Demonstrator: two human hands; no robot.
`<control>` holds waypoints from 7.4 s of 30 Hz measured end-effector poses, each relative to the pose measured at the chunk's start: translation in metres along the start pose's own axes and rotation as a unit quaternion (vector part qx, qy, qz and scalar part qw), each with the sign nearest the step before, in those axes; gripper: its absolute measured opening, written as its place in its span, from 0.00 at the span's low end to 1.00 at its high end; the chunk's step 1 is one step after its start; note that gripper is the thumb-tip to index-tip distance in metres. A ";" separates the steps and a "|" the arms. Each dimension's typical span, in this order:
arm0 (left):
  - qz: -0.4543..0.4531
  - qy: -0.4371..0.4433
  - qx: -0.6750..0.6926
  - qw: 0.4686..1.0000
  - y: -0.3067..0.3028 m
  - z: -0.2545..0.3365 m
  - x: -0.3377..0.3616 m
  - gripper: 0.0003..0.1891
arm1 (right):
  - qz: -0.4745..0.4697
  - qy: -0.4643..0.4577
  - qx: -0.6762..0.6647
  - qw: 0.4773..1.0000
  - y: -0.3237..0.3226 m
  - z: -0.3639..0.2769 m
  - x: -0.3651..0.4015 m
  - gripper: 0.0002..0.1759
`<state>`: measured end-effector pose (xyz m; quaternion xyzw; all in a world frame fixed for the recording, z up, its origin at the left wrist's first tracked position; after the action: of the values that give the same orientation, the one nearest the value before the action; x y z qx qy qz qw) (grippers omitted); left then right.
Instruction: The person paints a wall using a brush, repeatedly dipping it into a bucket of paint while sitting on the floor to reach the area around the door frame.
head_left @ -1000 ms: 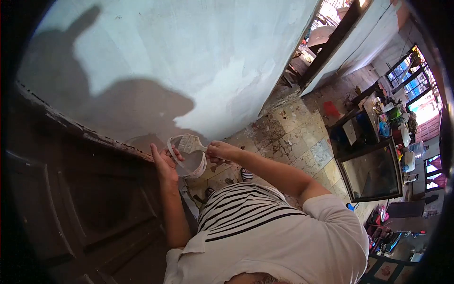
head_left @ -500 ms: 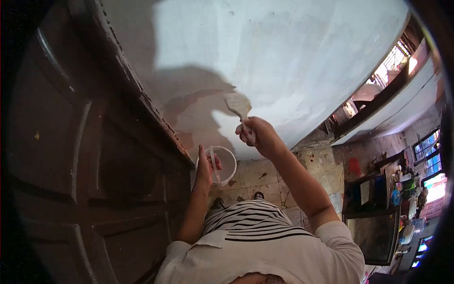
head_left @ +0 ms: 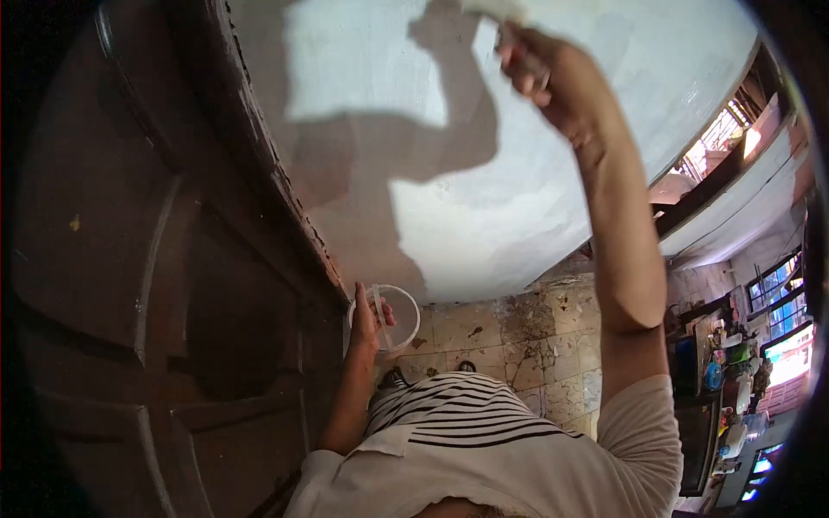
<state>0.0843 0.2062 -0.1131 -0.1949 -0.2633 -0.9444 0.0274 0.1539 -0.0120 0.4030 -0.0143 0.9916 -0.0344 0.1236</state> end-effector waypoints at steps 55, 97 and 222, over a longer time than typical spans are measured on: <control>0.025 -0.013 -0.020 0.999 -0.037 -0.019 0.000 0.38 | -0.007 0.334 -0.163 0.928 0.085 0.395 0.086 0.27; 0.041 -0.025 -0.028 0.998 -0.042 -0.023 -0.001 0.36 | 0.027 0.416 -0.226 0.880 0.031 0.438 0.112 0.24; 0.152 -0.050 -0.044 0.986 -0.109 -0.052 -0.004 0.34 | 0.040 0.250 -0.089 0.963 0.152 0.456 0.040 0.27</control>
<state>0.0524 0.2734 -0.2084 -0.2805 -0.1900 -0.9291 0.1485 0.2244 0.1089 -0.0585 0.0231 0.9898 0.0565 -0.1289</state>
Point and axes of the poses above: each hand's wrist, its own x-axis away from the middle knuckle, its own y-axis out of the palm, z = x × y, the point moved 10 cm from there along -x, towards the middle knuckle, and after that the axes turned 8 degrees about y, right-handed, at the moved point
